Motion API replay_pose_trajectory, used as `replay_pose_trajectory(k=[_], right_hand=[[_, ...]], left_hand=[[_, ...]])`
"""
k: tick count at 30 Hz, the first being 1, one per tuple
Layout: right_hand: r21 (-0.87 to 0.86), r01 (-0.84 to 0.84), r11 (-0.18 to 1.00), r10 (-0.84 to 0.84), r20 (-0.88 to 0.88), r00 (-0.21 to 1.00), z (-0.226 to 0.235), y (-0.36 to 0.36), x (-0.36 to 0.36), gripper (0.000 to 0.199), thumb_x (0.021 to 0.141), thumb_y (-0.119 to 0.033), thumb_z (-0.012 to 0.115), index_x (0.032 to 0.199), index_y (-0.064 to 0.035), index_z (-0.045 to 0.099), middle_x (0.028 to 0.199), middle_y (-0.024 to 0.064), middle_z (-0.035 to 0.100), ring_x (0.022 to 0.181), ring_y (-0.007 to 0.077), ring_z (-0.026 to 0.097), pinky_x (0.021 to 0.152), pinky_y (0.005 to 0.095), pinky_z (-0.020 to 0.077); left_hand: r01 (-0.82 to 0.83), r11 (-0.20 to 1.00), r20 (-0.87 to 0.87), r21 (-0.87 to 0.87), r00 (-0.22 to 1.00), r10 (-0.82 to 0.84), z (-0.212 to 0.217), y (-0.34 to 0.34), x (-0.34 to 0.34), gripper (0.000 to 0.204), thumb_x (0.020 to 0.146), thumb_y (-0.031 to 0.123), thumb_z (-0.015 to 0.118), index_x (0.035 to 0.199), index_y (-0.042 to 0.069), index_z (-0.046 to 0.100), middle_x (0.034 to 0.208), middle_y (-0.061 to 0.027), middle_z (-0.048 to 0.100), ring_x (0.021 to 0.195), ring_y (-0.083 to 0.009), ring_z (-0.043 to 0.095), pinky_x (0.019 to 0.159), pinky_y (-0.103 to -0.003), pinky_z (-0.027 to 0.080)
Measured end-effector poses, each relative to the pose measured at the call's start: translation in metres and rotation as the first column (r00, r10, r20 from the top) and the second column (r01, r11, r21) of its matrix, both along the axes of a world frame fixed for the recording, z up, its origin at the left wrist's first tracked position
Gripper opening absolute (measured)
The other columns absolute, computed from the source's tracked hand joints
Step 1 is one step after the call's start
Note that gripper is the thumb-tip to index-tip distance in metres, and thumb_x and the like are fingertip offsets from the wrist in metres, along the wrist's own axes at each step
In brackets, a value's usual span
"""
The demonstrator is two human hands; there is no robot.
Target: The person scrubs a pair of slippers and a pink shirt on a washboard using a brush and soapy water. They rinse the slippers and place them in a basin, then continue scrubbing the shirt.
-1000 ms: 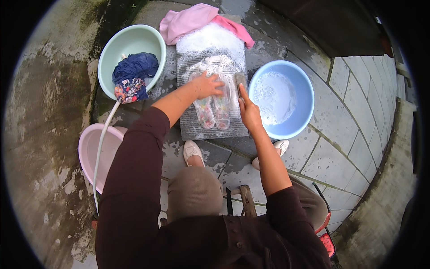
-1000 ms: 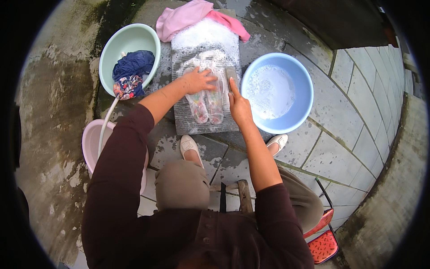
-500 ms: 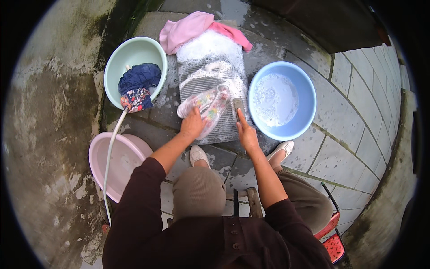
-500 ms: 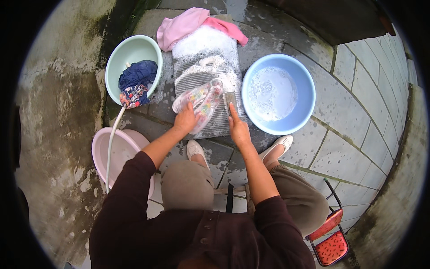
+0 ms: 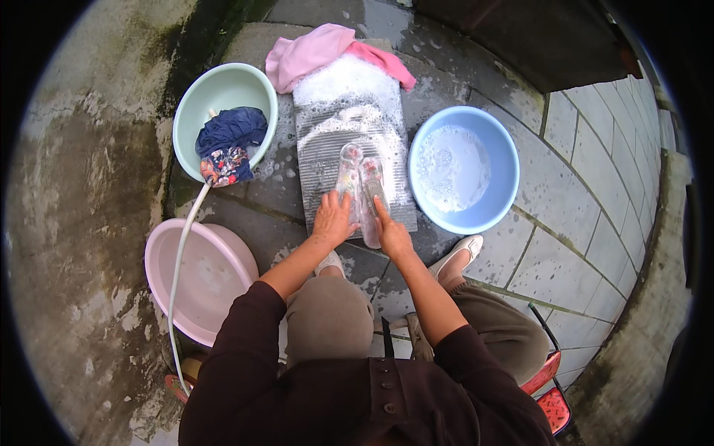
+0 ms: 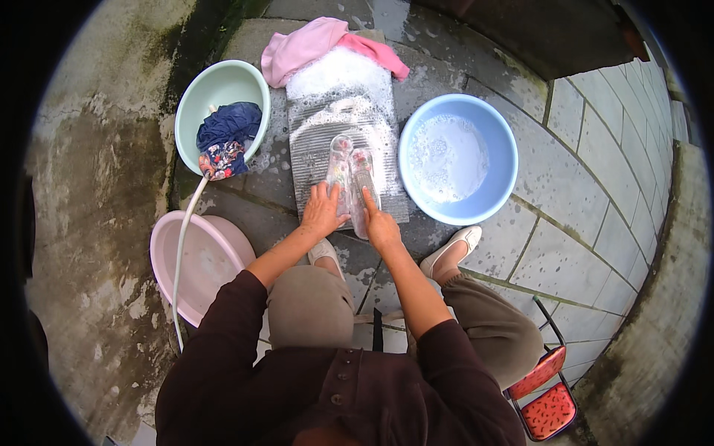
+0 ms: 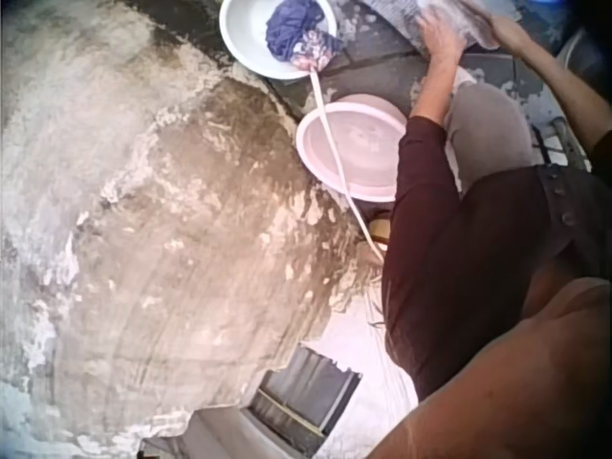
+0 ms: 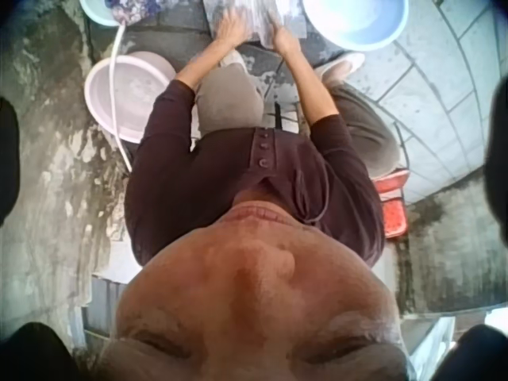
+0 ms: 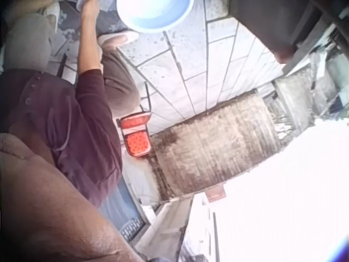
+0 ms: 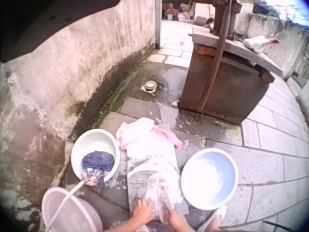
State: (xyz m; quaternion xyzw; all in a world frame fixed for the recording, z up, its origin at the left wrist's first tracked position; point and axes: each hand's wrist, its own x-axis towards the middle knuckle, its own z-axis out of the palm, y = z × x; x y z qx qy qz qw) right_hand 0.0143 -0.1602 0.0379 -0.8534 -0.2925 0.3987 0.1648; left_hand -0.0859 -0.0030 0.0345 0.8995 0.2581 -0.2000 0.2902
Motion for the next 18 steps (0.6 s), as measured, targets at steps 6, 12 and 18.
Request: replay_pose_trajectory(k=[6, 12, 18], right_hand=[[-0.101, -0.066, 0.993, 0.069, 0.026, 0.997, 0.011, -0.015, -0.007, 0.060, 0.097, -0.021, 0.043, 0.150, -0.0340, 0.019, 0.082, 0.0278, 0.065, 0.075, 0.0456, 0.063, 0.069, 0.0543, 0.0482], [-0.040, -0.092, 0.995, 0.098, 0.162, 0.982, -0.023, 0.049, 0.047, 0.061, 0.096, -0.018, 0.041, 0.151, -0.0312, 0.019, 0.079, 0.0270, 0.065, 0.073, 0.0435, 0.064, 0.066, 0.0524, 0.0491], [-0.094, -0.205, 0.974, 0.211, 0.058, 0.976, -0.002, -0.007, 0.010, 0.071, 0.091, -0.010, 0.043, 0.152, -0.0322, 0.014, 0.081, 0.0259, 0.066, 0.074, 0.0403, 0.067, 0.067, 0.0494, 0.0528]], left_hand=[[0.357, 0.916, 0.191, 0.183, 0.901, -0.390, -0.023, -0.024, -0.017, 0.080, 0.079, 0.043, 0.071, 0.142, 0.008, 0.038, 0.147, -0.0175, 0.031, 0.139, -0.0375, 0.023, 0.114, -0.049, 0.019], [0.447, 0.865, 0.144, 0.228, 0.863, -0.484, -0.036, -0.035, -0.019, 0.078, 0.080, 0.046, 0.068, 0.144, 0.011, 0.039, 0.153, -0.0150, 0.024, 0.143, -0.0376, 0.016, 0.116, -0.051, 0.012], [0.501, 0.820, 0.081, 0.277, 0.838, -0.540, -0.044, -0.025, -0.029, 0.080, 0.079, 0.043, 0.070, 0.145, 0.013, 0.036, 0.153, -0.0140, 0.024, 0.144, -0.0367, 0.013, 0.116, -0.052, 0.011]])
